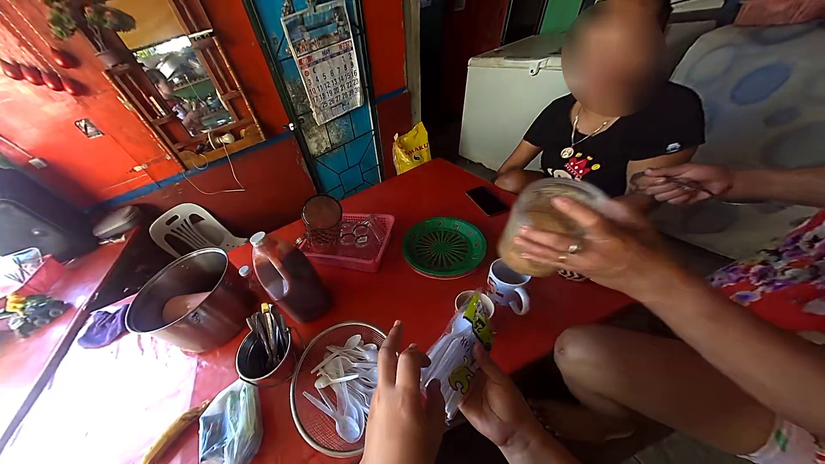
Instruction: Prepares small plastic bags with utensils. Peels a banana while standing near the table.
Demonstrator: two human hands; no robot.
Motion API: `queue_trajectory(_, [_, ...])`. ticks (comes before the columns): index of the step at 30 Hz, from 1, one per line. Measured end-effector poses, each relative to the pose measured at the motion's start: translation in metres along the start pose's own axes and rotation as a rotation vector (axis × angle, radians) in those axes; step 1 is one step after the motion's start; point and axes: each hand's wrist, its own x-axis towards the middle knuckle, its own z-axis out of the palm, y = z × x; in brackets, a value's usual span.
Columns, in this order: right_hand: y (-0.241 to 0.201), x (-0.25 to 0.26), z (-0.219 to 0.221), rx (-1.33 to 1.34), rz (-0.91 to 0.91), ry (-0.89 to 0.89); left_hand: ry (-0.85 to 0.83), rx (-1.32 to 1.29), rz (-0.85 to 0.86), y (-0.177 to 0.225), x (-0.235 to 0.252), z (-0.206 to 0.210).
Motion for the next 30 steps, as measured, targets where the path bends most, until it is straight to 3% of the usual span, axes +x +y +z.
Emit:
queue_trajectory(8, [-0.002,0.000,-0.001,0.040,0.031,-0.088,0.065,0.068,0.093,-0.019,-0.017,0.005])
queue_trajectory(14, [0.007,-0.002,0.001,0.048,0.075,-0.099,0.055,0.012,0.032,-0.021,-0.012,0.008])
queue_trajectory(20, [0.011,-0.003,-0.001,0.037,0.069,-0.111,-0.057,0.050,-0.035,-0.028,-0.003,0.012])
queue_trajectory(26, [0.009,0.000,-0.001,-0.045,0.074,0.012,-0.020,-0.008,-0.017,-0.026,0.024,-0.013])
queue_trajectory(30, [0.006,0.004,-0.005,-0.075,0.078,0.046,-0.026,-0.248,-0.054,-0.029,0.048,-0.046])
